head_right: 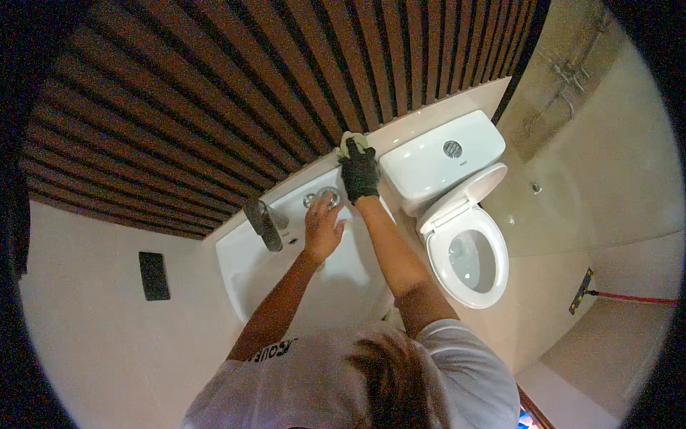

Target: The person cleans the bathroom sink and toilet. They use a cloth to wipe down the faucet, sink basin, and toilet tank before cleaning a drain cover.

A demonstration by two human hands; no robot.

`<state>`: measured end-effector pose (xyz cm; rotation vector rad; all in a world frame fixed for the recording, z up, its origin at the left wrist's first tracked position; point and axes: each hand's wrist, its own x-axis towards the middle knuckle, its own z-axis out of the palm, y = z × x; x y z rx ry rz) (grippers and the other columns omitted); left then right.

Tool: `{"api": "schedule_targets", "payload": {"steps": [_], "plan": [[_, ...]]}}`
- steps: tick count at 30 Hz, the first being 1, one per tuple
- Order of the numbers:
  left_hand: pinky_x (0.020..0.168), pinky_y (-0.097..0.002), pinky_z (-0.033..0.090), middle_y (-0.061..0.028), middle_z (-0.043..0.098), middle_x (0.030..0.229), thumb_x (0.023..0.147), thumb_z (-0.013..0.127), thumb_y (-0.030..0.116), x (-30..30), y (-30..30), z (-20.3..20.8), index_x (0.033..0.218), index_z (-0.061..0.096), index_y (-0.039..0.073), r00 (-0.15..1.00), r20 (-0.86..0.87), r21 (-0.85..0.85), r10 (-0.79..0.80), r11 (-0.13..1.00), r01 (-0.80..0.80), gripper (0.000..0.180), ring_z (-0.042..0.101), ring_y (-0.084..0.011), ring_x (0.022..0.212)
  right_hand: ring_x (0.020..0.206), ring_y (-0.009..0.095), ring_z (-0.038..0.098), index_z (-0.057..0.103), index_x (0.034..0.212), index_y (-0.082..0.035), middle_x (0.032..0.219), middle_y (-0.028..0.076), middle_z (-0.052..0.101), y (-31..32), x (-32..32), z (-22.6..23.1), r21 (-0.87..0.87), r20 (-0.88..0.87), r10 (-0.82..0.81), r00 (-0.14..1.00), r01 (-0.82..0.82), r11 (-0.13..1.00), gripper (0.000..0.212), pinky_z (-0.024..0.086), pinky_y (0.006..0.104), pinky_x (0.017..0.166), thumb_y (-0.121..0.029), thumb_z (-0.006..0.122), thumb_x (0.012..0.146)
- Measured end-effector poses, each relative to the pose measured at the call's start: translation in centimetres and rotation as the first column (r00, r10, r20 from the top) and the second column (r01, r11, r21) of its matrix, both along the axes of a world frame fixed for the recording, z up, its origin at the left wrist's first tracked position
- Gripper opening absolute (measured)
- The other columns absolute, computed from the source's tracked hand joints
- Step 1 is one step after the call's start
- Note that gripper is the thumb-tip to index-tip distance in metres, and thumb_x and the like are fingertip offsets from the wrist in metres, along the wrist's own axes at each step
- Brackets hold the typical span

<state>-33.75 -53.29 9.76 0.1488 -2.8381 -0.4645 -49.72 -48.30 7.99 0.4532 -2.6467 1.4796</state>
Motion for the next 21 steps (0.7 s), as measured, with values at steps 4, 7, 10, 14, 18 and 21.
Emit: {"api": "schedule_targets", "payload": {"steps": [4,7,10,14,18,21], "plan": [[0.096,-0.0434,0.027,-0.0140,0.039,0.124,0.070,0.062,0.015,1.3,0.2,0.3,0.104,0.056,0.007,1.000,-0.009,0.016,-0.007,1.000,0.007,0.036,0.036,-0.0324,0.113,0.089,0.034,0.054,0.052,0.115,-0.010,0.103,0.022,0.054,-0.5,-2.7,2.1,-0.085,-0.110,0.088,0.990,-0.098,0.992,0.045,0.044,0.0412,0.071,-0.024,0.058,0.073],[0.094,-0.0428,0.028,-0.0134,0.040,0.123,0.071,0.062,0.016,2.0,0.6,0.9,0.104,0.056,0.007,1.000,-0.010,0.074,-0.014,0.997,0.015,0.035,0.038,-0.0321,0.111,0.089,0.036,0.053,0.050,0.116,-0.010,0.099,0.024,0.053,-0.5,-1.6,4.8,-0.157,-0.108,0.025,0.994,-0.042,0.987,0.045,0.044,0.0415,0.072,-0.025,0.056,0.074],[0.093,-0.0424,0.029,-0.0133,0.041,0.122,0.072,0.062,0.017,3.1,0.6,0.7,0.104,0.056,0.007,1.000,0.006,0.124,0.000,0.992,-0.001,0.034,0.039,-0.0321,0.110,0.088,0.038,0.052,0.049,0.117,-0.012,0.099,0.025,0.052,1.0,1.1,5.1,0.116,0.030,0.051,0.998,-0.054,0.992,0.042,0.041,0.0453,0.076,-0.025,0.051,0.077],[0.092,-0.0430,0.030,-0.0140,0.040,0.122,0.072,0.062,0.018,3.0,1.1,1.2,0.106,0.054,0.007,1.000,0.018,0.095,-0.004,0.995,0.002,0.037,0.039,-0.0326,0.109,0.088,0.035,0.053,0.054,0.109,-0.010,0.099,0.017,0.056,2.0,-1.1,4.4,0.309,-0.261,0.251,0.932,-0.165,0.937,0.035,0.043,0.0442,0.074,-0.022,0.049,0.077],[0.094,-0.0437,0.028,-0.0141,0.037,0.126,0.070,0.063,0.019,2.7,-0.7,0.6,0.113,0.049,0.008,0.999,0.037,0.019,0.016,1.000,-0.017,0.047,0.037,-0.0335,0.112,0.099,0.035,0.049,0.055,0.109,-0.008,0.108,0.019,0.052,-0.7,1.0,5.1,0.020,-0.333,0.121,0.935,-0.121,0.992,0.036,0.039,0.0402,0.085,-0.019,0.052,0.074],[0.096,-0.0439,0.028,-0.0158,0.035,0.128,0.072,0.062,0.021,1.5,-1.3,-0.3,0.121,0.042,0.007,0.998,0.063,0.000,0.012,1.000,-0.012,0.055,0.032,-0.0388,0.116,0.099,0.034,0.049,0.055,0.105,-0.007,0.109,0.018,0.051,-0.4,1.9,3.0,0.127,-0.237,0.095,0.967,-0.066,0.990,0.033,0.040,0.0398,0.083,-0.021,0.052,0.075]]}}
